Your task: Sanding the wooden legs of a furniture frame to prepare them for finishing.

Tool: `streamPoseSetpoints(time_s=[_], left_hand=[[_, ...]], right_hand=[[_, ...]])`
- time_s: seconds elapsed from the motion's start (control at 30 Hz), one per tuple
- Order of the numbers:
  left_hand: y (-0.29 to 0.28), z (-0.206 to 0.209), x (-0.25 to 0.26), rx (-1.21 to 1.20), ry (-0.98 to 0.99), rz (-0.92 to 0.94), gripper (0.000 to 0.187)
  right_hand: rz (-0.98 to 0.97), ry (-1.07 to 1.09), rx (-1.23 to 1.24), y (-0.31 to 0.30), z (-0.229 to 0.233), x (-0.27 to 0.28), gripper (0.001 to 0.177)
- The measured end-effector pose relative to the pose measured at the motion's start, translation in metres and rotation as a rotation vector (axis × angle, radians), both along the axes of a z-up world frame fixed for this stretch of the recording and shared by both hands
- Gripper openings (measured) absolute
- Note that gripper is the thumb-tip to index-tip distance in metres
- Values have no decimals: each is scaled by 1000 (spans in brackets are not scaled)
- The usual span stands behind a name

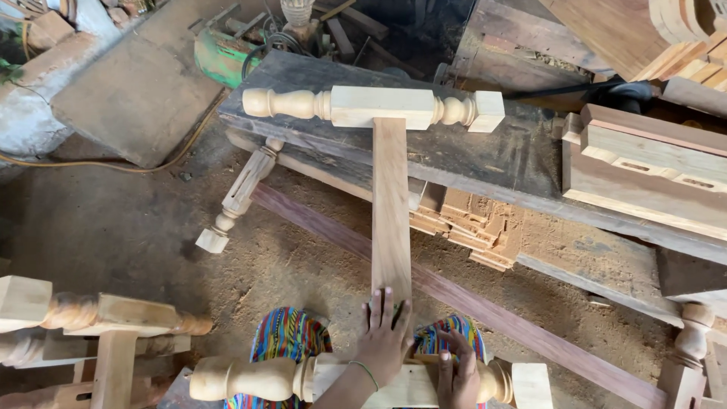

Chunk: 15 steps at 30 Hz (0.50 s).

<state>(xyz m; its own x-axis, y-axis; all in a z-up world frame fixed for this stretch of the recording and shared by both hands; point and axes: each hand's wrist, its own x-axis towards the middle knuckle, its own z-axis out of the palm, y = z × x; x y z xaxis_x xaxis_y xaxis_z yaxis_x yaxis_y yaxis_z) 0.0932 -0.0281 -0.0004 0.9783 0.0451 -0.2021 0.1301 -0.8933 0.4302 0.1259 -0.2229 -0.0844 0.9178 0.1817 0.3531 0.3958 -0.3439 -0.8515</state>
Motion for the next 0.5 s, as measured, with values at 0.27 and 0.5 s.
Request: streamPoseSetpoints(time_s=[0.27,0.5], left_hand=[[26,-16,72,133,-58,155,75],[82,22,178,134,-46,252,75]], right_hand=[[74,-73,-311,9,6,15,60],[213,126,-923,-18,-116,31,72]])
